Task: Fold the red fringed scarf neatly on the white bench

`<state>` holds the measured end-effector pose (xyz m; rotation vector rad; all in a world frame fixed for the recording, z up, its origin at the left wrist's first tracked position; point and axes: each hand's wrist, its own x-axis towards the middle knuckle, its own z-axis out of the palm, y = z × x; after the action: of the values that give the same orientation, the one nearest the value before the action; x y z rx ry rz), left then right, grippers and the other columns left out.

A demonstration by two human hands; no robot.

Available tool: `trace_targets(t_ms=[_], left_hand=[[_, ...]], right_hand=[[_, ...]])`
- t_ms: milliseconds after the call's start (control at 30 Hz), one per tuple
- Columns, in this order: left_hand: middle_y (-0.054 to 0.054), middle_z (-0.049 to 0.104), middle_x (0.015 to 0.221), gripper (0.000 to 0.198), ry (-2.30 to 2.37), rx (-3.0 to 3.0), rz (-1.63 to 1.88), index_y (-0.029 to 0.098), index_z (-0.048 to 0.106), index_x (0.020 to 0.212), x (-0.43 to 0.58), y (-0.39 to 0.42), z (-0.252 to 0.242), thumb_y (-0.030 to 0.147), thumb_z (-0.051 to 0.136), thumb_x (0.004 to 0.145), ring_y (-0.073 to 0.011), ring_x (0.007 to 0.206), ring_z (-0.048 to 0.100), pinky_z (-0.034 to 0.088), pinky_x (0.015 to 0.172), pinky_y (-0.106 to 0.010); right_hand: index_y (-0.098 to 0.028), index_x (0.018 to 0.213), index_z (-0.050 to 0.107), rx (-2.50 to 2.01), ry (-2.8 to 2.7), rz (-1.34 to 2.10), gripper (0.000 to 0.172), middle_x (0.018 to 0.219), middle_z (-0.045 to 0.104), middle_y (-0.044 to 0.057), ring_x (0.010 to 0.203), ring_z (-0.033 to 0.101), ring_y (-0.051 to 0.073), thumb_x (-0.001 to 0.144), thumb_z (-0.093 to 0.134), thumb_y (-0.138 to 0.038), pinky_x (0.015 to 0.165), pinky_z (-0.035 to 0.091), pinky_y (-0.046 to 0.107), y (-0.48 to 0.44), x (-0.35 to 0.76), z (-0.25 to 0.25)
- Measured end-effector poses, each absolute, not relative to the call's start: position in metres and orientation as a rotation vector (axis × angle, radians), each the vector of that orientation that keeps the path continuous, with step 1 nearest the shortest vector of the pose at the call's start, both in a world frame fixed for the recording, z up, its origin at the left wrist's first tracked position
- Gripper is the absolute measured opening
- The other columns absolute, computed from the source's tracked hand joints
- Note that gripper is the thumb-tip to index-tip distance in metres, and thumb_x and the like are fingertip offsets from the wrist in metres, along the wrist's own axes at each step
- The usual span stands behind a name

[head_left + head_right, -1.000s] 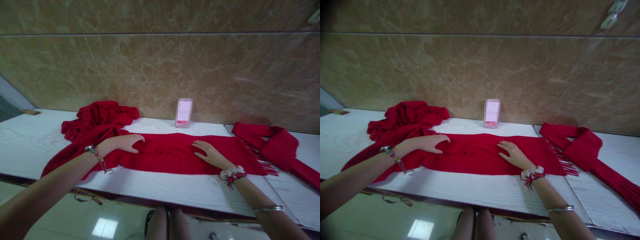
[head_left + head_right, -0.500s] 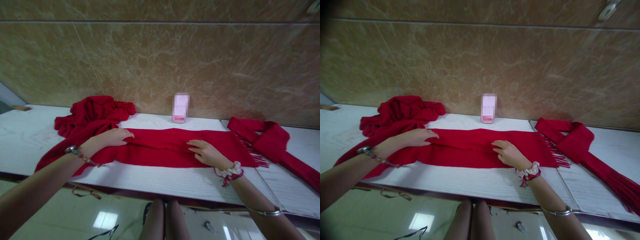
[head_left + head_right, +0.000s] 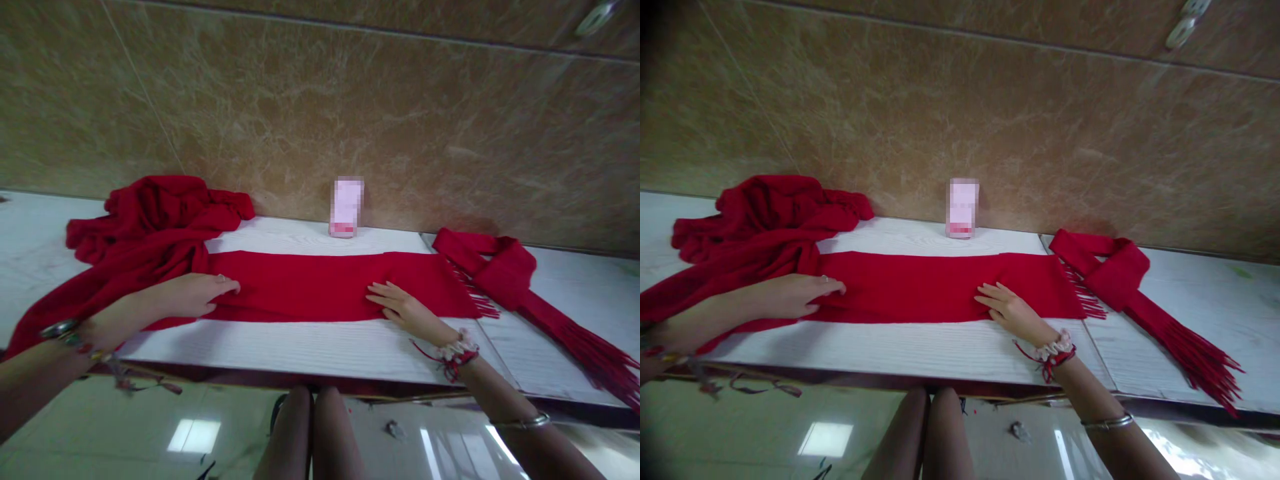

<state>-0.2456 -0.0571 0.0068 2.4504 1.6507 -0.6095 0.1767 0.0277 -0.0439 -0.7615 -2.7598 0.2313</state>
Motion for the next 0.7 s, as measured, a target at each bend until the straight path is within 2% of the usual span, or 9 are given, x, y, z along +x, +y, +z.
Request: trace_targets(t_ms=[200, 300, 400, 500, 600, 700], left_hand=[[-0.009, 0.054, 0.123, 0.051, 1.675, 2.433, -0.696, 0.016, 0.050, 0.120, -0.238, -0.054, 0.019, 0.008, 0.043, 0.069, -0.0222, 0.111, 0.050, 0.041, 0.091, -0.032], [-0.008, 0.056, 0.119, 0.047, 1.609, 2.518, -0.627, 0.018, 0.052, 0.117, -0.219, -0.050, 0.018, 0.011, 0.044, 0.070, -0.0215, 0.109, 0.051, 0.042, 0.089, -0.031], [-0.005, 0.062, 0.106, 0.045, 1.508, 2.595, -0.543, 0.020, 0.056, 0.108, -0.203, -0.045, 0.016, 0.005, 0.041, 0.068, -0.0186, 0.096, 0.057, 0.044, 0.081, -0.028], [-0.003, 0.062, 0.089, 0.032, 1.445, 2.583, -0.482, 0.019, 0.059, 0.088, -0.201, -0.041, 0.023, 0.004, 0.041, 0.066, -0.0163, 0.081, 0.056, 0.043, 0.072, -0.024], [0.000, 0.056, 0.070, 0.023, 1.439, 2.521, -0.443, 0.018, 0.055, 0.071, -0.210, -0.041, 0.033, 0.003, 0.041, 0.063, -0.0137, 0.067, 0.050, 0.039, 0.063, -0.022], [0.003, 0.049, 0.062, 0.025, 1.420, 2.454, -0.384, 0.018, 0.051, 0.067, -0.214, -0.046, 0.036, -0.001, 0.037, 0.059, -0.0113, 0.059, 0.043, 0.034, 0.057, -0.021]], right_hand=[[-0.020, 0.116, 0.056, -0.685, -2.769, 0.108, 0.039, 0.124, 0.054, 0.008, 0.119, 0.044, 0.017, 0.084, 0.035, -0.010, 0.103, 0.032, 0.043, 0.027, 0.177, -0.052], [-0.021, 0.118, 0.054, -0.697, -2.746, 0.127, 0.039, 0.124, 0.054, 0.007, 0.119, 0.044, 0.017, 0.085, 0.035, -0.010, 0.102, 0.034, 0.043, 0.029, 0.178, -0.054], [-0.021, 0.119, 0.053, -0.733, -2.709, 0.147, 0.038, 0.125, 0.053, 0.008, 0.119, 0.044, 0.017, 0.086, 0.037, -0.012, 0.101, 0.036, 0.043, 0.029, 0.178, -0.055], [-0.019, 0.117, 0.055, -0.727, -2.691, 0.170, 0.037, 0.123, 0.055, 0.009, 0.118, 0.045, 0.017, 0.086, 0.036, -0.011, 0.101, 0.036, 0.043, 0.028, 0.179, -0.054], [-0.020, 0.114, 0.057, -0.689, -2.679, 0.218, 0.037, 0.121, 0.056, 0.008, 0.117, 0.046, 0.017, 0.086, 0.035, -0.010, 0.101, 0.034, 0.044, 0.028, 0.180, -0.051], [-0.022, 0.109, 0.060, -0.654, -2.688, 0.280, 0.037, 0.118, 0.059, 0.006, 0.116, 0.048, 0.017, 0.085, 0.036, -0.009, 0.102, 0.032, 0.047, 0.028, 0.182, -0.050]])
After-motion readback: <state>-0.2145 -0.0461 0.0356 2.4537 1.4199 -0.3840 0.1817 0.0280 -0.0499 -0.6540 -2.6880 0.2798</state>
